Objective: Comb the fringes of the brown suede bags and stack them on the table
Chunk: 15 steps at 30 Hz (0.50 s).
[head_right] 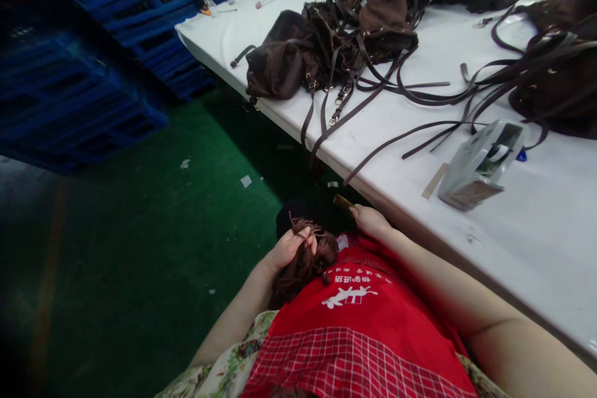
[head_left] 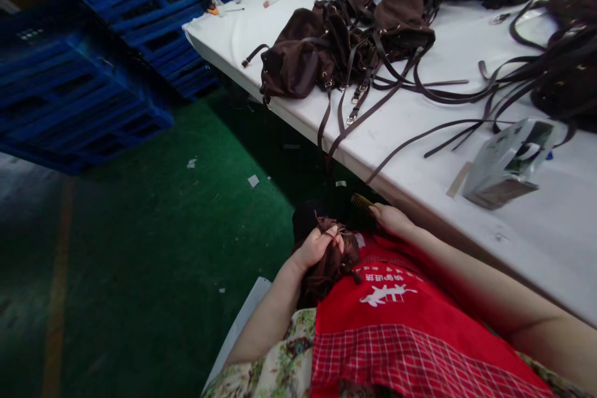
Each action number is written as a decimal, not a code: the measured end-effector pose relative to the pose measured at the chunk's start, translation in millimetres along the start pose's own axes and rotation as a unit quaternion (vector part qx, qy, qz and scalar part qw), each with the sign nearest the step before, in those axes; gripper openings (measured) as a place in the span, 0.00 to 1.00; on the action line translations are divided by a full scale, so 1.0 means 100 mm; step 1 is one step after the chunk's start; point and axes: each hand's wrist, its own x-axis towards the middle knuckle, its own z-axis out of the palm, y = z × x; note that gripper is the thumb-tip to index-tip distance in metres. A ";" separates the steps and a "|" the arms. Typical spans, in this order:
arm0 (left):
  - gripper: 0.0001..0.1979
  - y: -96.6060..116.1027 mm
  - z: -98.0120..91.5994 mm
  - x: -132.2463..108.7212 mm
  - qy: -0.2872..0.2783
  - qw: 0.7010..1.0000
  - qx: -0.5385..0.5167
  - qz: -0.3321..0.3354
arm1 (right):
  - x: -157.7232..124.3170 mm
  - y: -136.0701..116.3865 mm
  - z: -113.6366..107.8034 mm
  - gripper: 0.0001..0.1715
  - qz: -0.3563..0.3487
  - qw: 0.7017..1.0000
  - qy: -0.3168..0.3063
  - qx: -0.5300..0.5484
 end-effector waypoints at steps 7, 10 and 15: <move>0.18 0.04 -0.02 0.01 -0.002 0.994 -0.105 0.001 | -0.55 -0.55 -0.09 0.22 -0.172 0.956 0.097 0.219; 0.16 0.04 0.02 0.01 0.006 0.995 -0.100 0.014 | -0.62 -0.78 -0.05 0.19 -0.180 0.973 0.045 0.137; 0.16 0.03 0.04 -0.05 -0.020 0.994 -0.105 0.006 | -0.46 -0.84 0.07 0.20 -0.160 0.987 0.007 -0.024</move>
